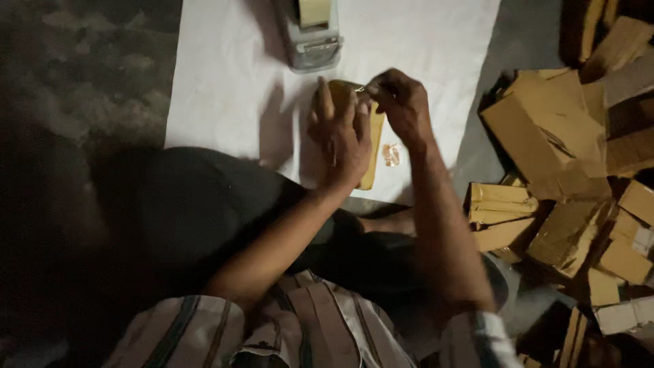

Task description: The person sits on the floor and repeatedly folds small cardboard boxes, then uses a tape dispenser to apply clear packing tape across the seams. The person handles multiple boxes one at a time, sealing each before setting it aside.

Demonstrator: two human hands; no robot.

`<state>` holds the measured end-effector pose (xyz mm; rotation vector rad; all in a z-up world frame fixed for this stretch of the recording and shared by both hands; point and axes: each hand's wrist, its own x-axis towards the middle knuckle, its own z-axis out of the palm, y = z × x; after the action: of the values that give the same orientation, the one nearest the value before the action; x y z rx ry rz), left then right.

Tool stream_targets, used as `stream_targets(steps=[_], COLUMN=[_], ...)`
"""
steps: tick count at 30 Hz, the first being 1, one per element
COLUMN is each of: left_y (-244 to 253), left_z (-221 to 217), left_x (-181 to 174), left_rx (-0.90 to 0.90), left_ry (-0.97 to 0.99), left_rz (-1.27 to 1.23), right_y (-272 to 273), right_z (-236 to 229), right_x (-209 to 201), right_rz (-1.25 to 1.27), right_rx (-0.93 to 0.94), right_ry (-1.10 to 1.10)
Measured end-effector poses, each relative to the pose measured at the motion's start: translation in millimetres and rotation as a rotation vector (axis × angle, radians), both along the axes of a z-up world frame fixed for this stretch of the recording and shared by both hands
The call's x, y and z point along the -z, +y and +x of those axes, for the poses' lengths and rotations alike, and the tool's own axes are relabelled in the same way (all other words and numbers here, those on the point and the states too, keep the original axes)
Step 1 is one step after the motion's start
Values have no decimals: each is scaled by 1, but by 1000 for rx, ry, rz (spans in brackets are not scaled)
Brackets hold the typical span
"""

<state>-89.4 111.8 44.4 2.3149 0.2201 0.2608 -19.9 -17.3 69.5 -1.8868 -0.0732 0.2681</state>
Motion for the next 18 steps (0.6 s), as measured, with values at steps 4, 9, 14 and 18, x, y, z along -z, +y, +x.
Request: stream_targets(steps=[4, 9, 14, 18], left_y=[-2, -11, -25, -24], left_z=[-20, -21, -31, -27], left_x=[-4, 7, 36, 42], left_rx=[-8, 12, -20, -28], left_ry=[142, 368, 233, 287], left_rz=[10, -28, -43, 423], right_y=[-3, -13, -24, -15], right_z=[42, 78, 83, 83], right_x=[-3, 2, 25, 36], right_rz=[-255, -443, -430, -259], right_rx=[-327, -486, -609, -519], right_ry=[-210, 15, -143, -75])
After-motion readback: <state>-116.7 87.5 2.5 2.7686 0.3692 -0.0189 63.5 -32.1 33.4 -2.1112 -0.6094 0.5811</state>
